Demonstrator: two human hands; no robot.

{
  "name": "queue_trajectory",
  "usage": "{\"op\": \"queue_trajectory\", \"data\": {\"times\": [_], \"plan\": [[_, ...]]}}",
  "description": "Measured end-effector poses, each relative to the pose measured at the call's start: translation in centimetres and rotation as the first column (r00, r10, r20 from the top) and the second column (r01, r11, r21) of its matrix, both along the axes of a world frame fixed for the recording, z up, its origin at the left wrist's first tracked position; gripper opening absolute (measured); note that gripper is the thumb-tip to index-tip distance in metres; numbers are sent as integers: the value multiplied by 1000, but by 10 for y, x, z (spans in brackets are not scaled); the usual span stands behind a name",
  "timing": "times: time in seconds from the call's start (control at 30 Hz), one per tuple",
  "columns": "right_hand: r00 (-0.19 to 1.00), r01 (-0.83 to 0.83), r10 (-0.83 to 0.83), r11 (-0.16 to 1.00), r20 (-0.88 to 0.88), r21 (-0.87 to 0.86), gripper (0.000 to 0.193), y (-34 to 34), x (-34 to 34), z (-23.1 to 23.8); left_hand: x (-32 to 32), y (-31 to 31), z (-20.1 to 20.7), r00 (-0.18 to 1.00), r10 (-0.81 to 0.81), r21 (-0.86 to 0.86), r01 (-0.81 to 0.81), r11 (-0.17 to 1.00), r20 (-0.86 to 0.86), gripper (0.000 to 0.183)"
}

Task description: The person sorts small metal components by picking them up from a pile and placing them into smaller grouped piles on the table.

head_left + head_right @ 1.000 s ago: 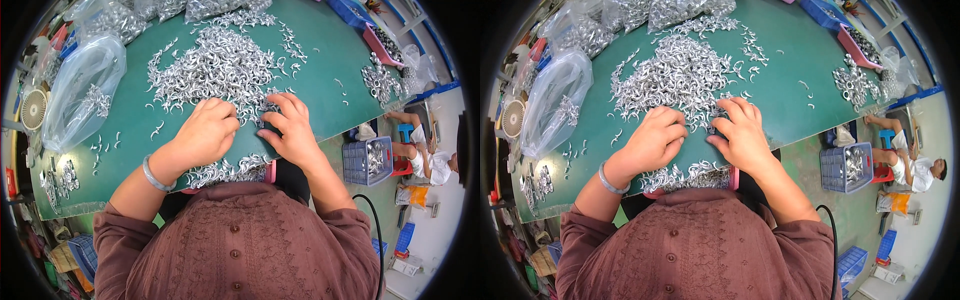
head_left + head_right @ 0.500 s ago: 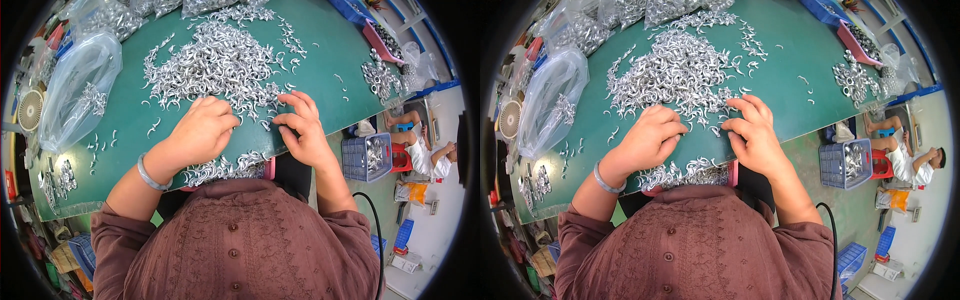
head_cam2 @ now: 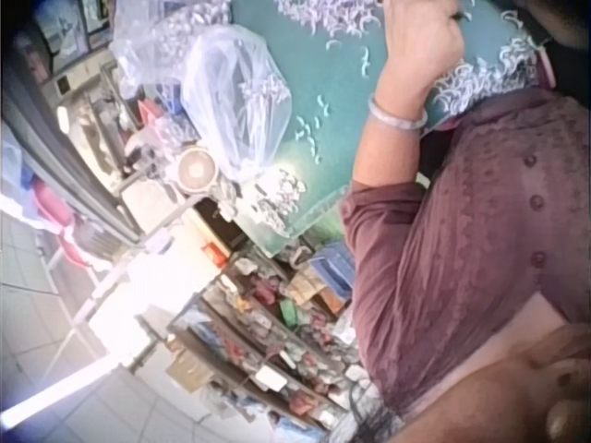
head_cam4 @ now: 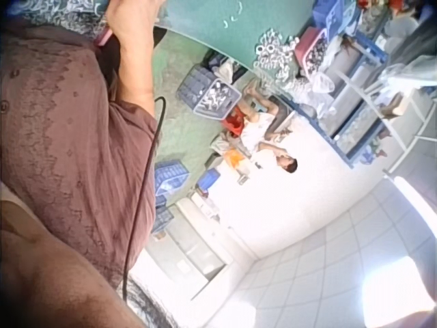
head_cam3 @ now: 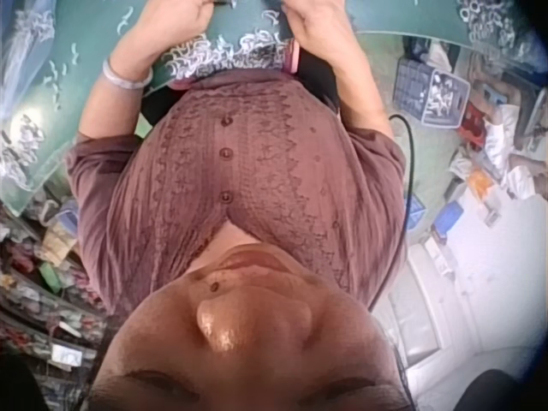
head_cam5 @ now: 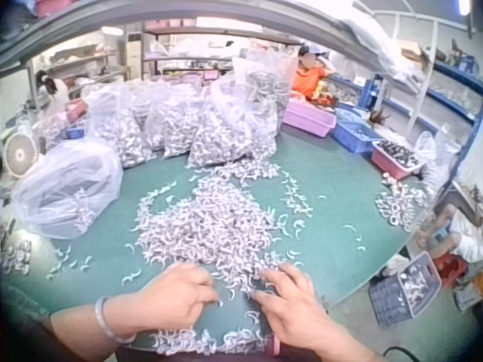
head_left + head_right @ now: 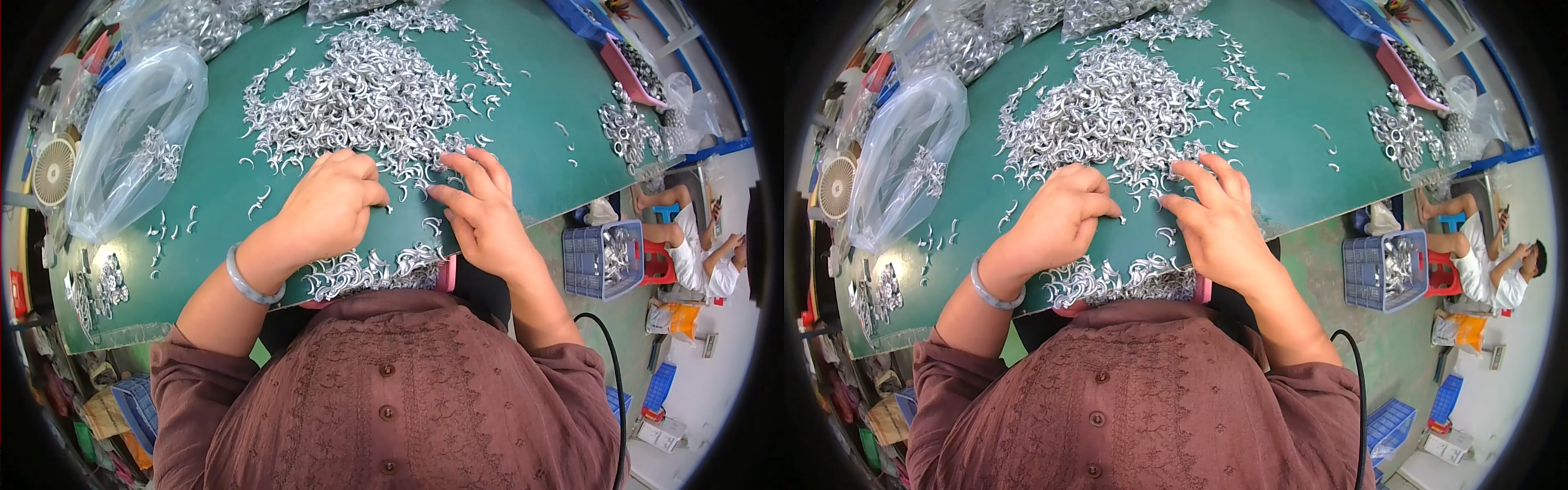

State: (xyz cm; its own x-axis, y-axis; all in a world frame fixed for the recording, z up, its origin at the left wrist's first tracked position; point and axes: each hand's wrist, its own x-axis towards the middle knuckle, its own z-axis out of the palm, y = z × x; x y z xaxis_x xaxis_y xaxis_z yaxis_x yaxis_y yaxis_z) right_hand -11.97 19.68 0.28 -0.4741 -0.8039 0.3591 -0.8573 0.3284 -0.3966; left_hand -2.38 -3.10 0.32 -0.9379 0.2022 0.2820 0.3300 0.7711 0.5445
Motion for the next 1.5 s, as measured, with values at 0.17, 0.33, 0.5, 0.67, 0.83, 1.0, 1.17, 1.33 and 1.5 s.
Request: {"op": "queue_trajectory", "data": {"times": [0.17, 0.33, 0.5, 0.67, 0.83, 1.0, 1.17, 1.33, 1.5], "plan": [[997, -80, 80, 997, -5, 22, 26, 1, -4, -1, -2, -1, -2, 999, 40, 39, -39, 999, -20, 34], [998, 57, -57, 998, -13, -14, 25, -5, -3, -2, -1, 7, -2, 998, 61, -23, -61, 998, -25, 43], [999, 6, -5, 1000, -37, 29, 26, -3, -5, -2, 0, 6, -4, 996, 56, -43, -59, 997, -63, 41], [1000, 19, -19, 1000, -7, -6, 28, 0, -9, -4, -2, 2, -4, 1000, 24, 27, -23, 999, -21, 36], [999, 36, -36, 999, 3, -13, 29, -8, -3, -3, -2, 1, -5, 999, 8, 60, -6, 998, -31, 32], [998, -62, 63, 997, -21, 55, 31, -3, -4, 2, -1, -2, -2, 997, -69, 40, 68, 997, 25, 34], [989, -150, 150, 988, 11, 35, 30, -6, -6, 6, -3, 4, -5, 998, 44, 50, -42, 998, -46, 36], [998, -18, 23, 996, -62, 88, 27, -9, -9, 4, -1, 3, -5, 999, 51, -6, -51, 999, -19, 36], [999, -20, 22, 998, -39, 67, 29, -13, -9, 2, -2, -2, -3, 1000, 6, 25, -7, 1000, 29, 35]]}}
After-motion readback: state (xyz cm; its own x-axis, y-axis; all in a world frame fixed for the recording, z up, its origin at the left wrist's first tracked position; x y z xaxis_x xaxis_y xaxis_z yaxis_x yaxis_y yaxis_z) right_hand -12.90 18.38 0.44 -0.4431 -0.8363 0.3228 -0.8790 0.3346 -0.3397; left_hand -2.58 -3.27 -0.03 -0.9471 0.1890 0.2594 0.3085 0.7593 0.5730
